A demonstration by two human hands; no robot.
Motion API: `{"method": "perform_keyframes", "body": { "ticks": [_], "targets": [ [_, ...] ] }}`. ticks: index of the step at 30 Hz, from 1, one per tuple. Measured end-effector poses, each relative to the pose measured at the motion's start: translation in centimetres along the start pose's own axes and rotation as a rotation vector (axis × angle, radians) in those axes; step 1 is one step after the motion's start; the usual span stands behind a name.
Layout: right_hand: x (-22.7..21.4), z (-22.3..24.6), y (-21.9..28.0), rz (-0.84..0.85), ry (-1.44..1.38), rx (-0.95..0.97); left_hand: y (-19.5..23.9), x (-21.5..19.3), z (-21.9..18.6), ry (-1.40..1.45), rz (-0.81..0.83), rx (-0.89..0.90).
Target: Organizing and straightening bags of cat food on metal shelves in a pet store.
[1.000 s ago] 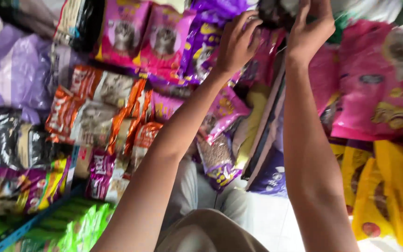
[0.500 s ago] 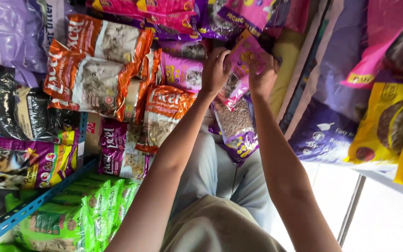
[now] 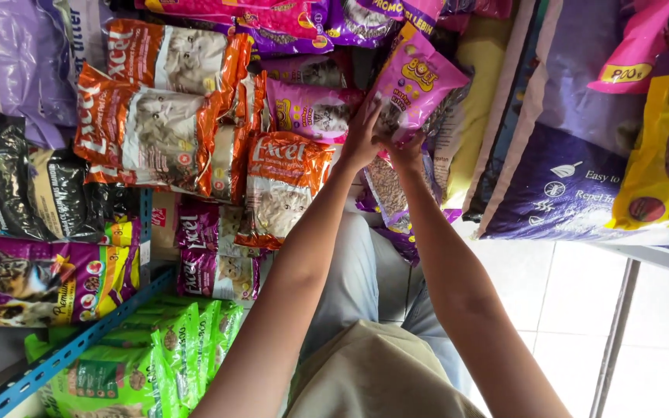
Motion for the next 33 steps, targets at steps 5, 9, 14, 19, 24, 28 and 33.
{"method": "perform_keyframes", "body": {
  "ticks": [5, 9, 14, 19, 24, 28, 33],
  "targets": [
    [-0.9, 3.6, 1.0, -0.066, 0.055, 0.044, -0.1, -0.1, 2.3, 0.113, 0.098, -0.100],
    [-1.6, 4.9, 1.6, -0.087, -0.309, -0.060, -0.4, -0.3, 5.0, 0.275, 0.081, -0.441],
    [-5.3, 9.0, 4.2, 0.021, -0.756, -0.106, -0.9, -6.5, -3.1, 0.409, 0.308, -0.711],
    [-8.1, 11.1, 5.3, 0.117, -0.774, -0.226, -1.0, -3.7, -0.2, 0.685, 0.335, -0.547],
    [-9.2, 14.3, 4.4, 0.187, -0.715, -0.242, -1.6, -7.6, -5.7, 0.694, 0.271, -0.442],
    [-10.3, 18.3, 4.7, 0.145, -0.831, -0.234, -5.4, -14.2, -15.5, 0.557, 0.397, -0.481],
    [-12.9, 23.6, 1.6, 0.119, -0.741, -0.310, -12.5, -14.8, -16.7, 0.622, 0.201, -0.405]
  ]
}}
Point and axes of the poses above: each hand's wrist, its own y-axis away from the middle knuckle, its own x-axis out of the palm, z = x × y, the point moved 6 cm from there along -y, towards the middle knuckle, and after that the axes turned 8 degrees about -x, right-handed, at the moved point
